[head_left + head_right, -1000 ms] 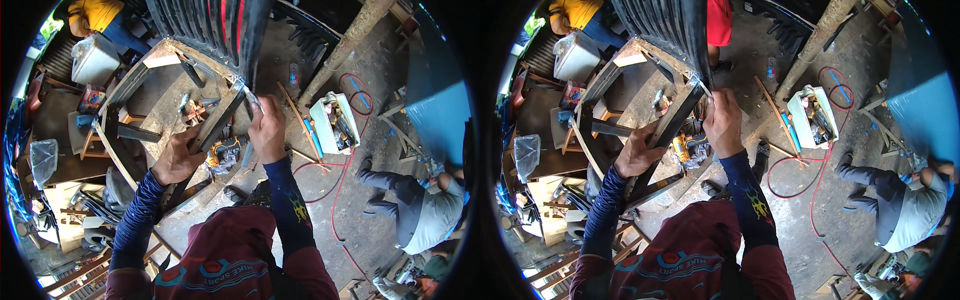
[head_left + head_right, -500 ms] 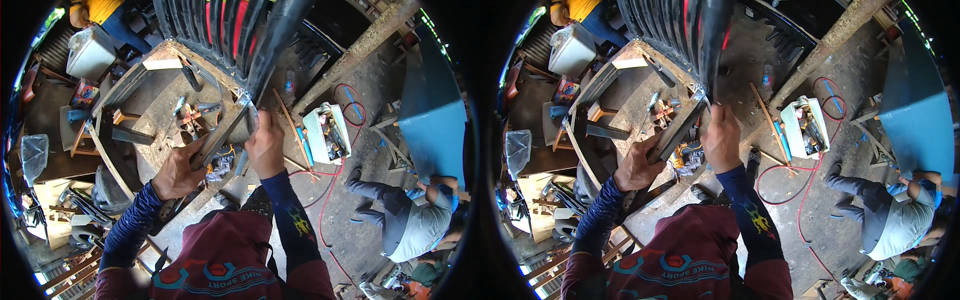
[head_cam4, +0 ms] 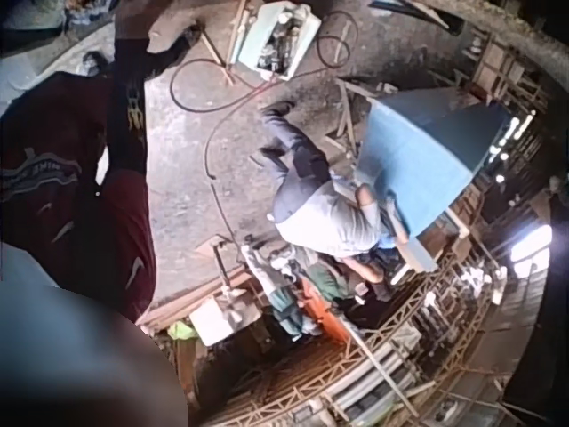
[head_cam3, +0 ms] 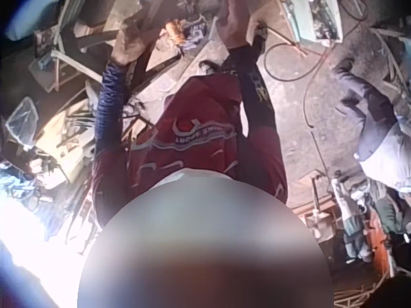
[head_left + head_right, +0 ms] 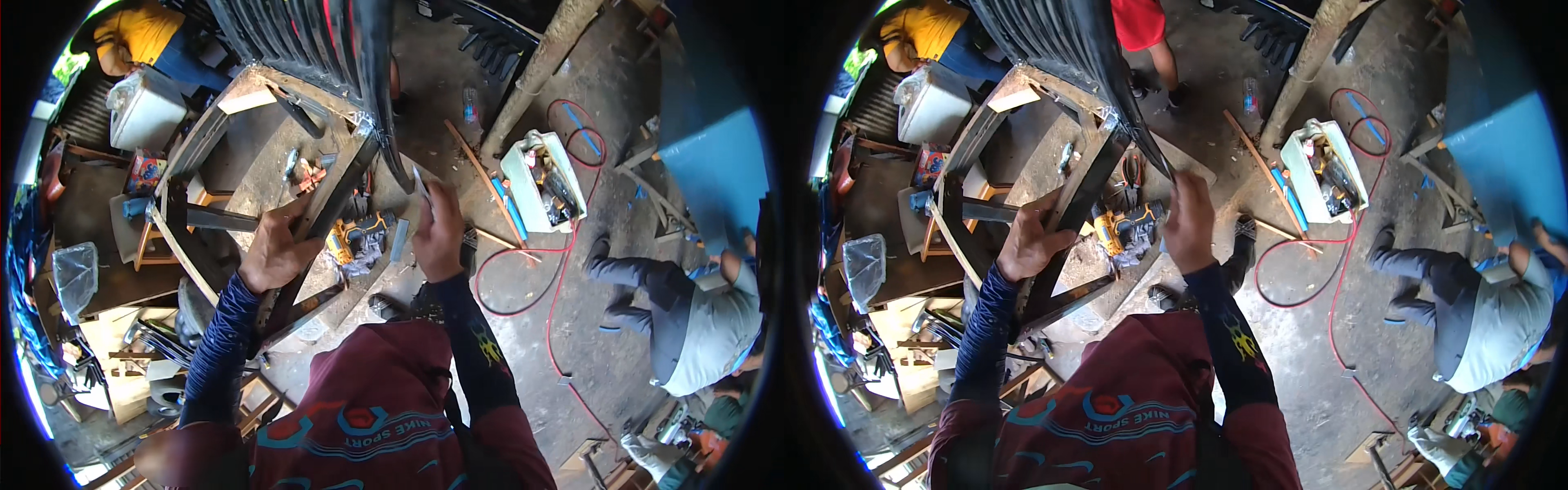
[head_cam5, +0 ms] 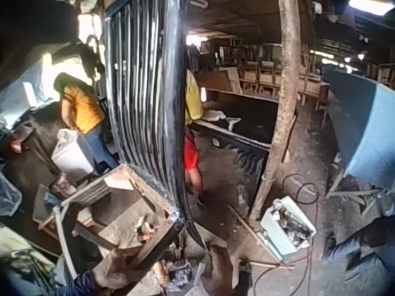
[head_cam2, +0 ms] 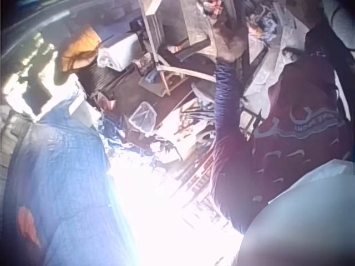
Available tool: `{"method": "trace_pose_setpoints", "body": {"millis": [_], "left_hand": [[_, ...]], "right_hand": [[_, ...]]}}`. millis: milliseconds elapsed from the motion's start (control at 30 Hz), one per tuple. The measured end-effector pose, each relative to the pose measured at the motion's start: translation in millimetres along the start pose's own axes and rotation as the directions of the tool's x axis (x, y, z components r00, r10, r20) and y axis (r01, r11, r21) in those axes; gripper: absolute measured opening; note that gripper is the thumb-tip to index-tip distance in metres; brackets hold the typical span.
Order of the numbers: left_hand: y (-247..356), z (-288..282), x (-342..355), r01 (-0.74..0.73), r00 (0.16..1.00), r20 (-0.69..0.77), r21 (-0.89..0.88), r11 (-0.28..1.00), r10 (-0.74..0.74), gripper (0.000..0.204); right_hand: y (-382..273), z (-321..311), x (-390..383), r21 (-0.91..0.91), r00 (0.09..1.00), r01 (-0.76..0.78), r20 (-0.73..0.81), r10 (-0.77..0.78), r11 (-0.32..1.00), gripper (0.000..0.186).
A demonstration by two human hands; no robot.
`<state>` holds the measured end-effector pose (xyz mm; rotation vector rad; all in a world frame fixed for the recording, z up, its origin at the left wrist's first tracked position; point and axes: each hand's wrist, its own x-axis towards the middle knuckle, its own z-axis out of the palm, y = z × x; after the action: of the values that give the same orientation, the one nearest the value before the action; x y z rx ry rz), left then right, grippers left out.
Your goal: Applying glue and using a scraper to repair a wooden chair frame.
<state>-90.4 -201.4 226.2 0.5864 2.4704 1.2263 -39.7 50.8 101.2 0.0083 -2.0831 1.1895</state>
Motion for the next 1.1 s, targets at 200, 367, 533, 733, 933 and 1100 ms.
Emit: {"method": "trace_pose_setpoints", "body": {"millis": [200,367,533,733,933,1100], "left_hand": [[7.4,1.2,1.3,0.029,1.0,0.002,-0.002,1.0,-0.029,0.06],[10.9,-1.8,-0.7,0.089,0.995,0.041,-0.03,0.996,-0.088,0.058],[-2.3,-2.1,-1.2,0.009,1.0,0.004,0.008,1.0,-0.009,0.059],[-27.3,5.1,-3.5,0.078,0.994,0.1,-0.266,0.961,-0.053,0.069],[-36.4,7.3,-3.7,-0.054,0.998,-0.039,-0.102,0.993,0.051,0.067],[-24.3,2.1,2.4,-0.161,0.983,0.048,-0.222,0.962,0.176,0.066]], "right_hand": [[-38.1,51.6,33.0,0.004,0.993,0.062,-0.098,-0.062,0.998,0.047],[-63.4,80.2,42.0,-0.028,0.989,-0.012,-0.149,0.008,1.0,0.054],[-42.0,52.7,40.3,0.265,0.988,0.007,-0.153,0.035,0.964,0.03],[-39.8,27.8,51.5,0.604,0.707,-0.656,0.284,0.647,0.452,0.024],[-59.5,13.2,107.0,0.567,0.663,-0.731,0.458,0.592,0.381,0.014],[-83.8,-11.8,115.3,0.625,0.708,-0.681,0.43,0.56,0.382,0.017]]}}
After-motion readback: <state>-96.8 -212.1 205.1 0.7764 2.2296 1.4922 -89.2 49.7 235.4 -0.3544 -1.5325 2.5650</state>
